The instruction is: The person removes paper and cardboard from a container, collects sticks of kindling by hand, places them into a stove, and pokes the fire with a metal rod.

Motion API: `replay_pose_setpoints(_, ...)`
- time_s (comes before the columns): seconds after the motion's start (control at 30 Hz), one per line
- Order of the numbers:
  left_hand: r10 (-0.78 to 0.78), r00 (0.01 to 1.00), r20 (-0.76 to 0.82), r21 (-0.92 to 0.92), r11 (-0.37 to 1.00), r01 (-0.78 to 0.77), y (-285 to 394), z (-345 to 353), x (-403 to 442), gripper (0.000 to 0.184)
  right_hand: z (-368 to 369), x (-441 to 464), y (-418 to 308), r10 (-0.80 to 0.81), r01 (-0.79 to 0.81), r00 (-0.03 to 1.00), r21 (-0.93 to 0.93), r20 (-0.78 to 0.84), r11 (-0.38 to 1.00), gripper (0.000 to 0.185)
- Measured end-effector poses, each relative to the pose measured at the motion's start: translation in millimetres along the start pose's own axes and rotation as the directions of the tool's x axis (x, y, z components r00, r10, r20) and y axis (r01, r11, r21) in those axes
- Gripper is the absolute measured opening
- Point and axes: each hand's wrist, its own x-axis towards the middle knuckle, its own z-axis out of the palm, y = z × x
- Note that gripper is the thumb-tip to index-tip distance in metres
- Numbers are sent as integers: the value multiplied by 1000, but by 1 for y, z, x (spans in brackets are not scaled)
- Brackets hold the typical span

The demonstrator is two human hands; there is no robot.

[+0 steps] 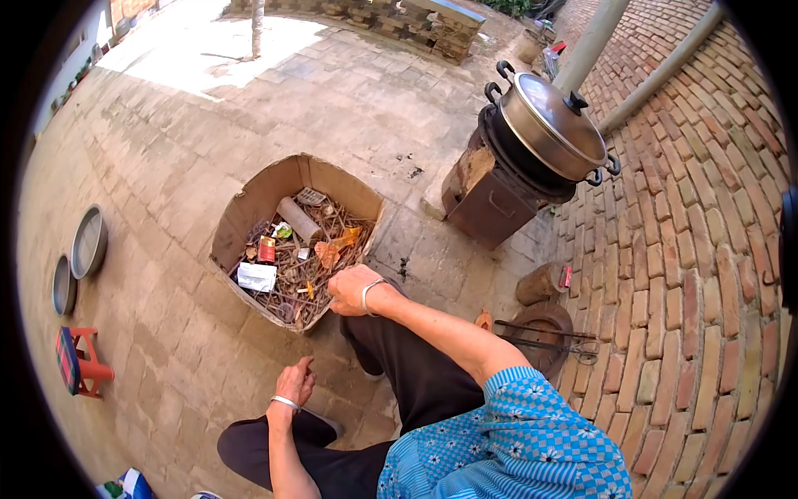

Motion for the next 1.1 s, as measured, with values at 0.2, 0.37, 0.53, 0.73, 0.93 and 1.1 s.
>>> replay_pose_setpoints(0.2, 1, 1000, 0, -14, 1000, -1, 2, -2, 0, 35, 2, 1, 0, 6, -6, 1000, 3, -4, 1000, 28)
replay_pose_setpoints(0.37, 3, 1000, 13, -11, 1000, -3, 4, -3, 3, 37, -3, -1, 0, 3, -3, 1000, 0, -6, 1000, 29)
replay_pose_setpoints(0.53, -12, 1000, 12, -21, 1000, 12, 4, -2, 1, 36, 11, 4, 5, -25, 26, 998, 12, -64, 1000, 30)
replay_pose_setpoints(0.73, -12, 1000, 10, 11, 1000, 12, 1, 0, 1, 37, 4, 2, 1, 0, 0, 1000, -8, -22, 1000, 30)
replay_pose_setpoints(0.93, -32, 999, 29, 5, 999, 32, 3, -4, -1, 38, 8, 7, 2, -17, 19, 999, -59, 29, 998, 31)
replay_pose_setpoints(1.1, -30, 999, 18, 48, 998, 29, -17, 8, 0, 38, -1, 2, -5, -5, 6, 999, -33, 37, 999, 29)
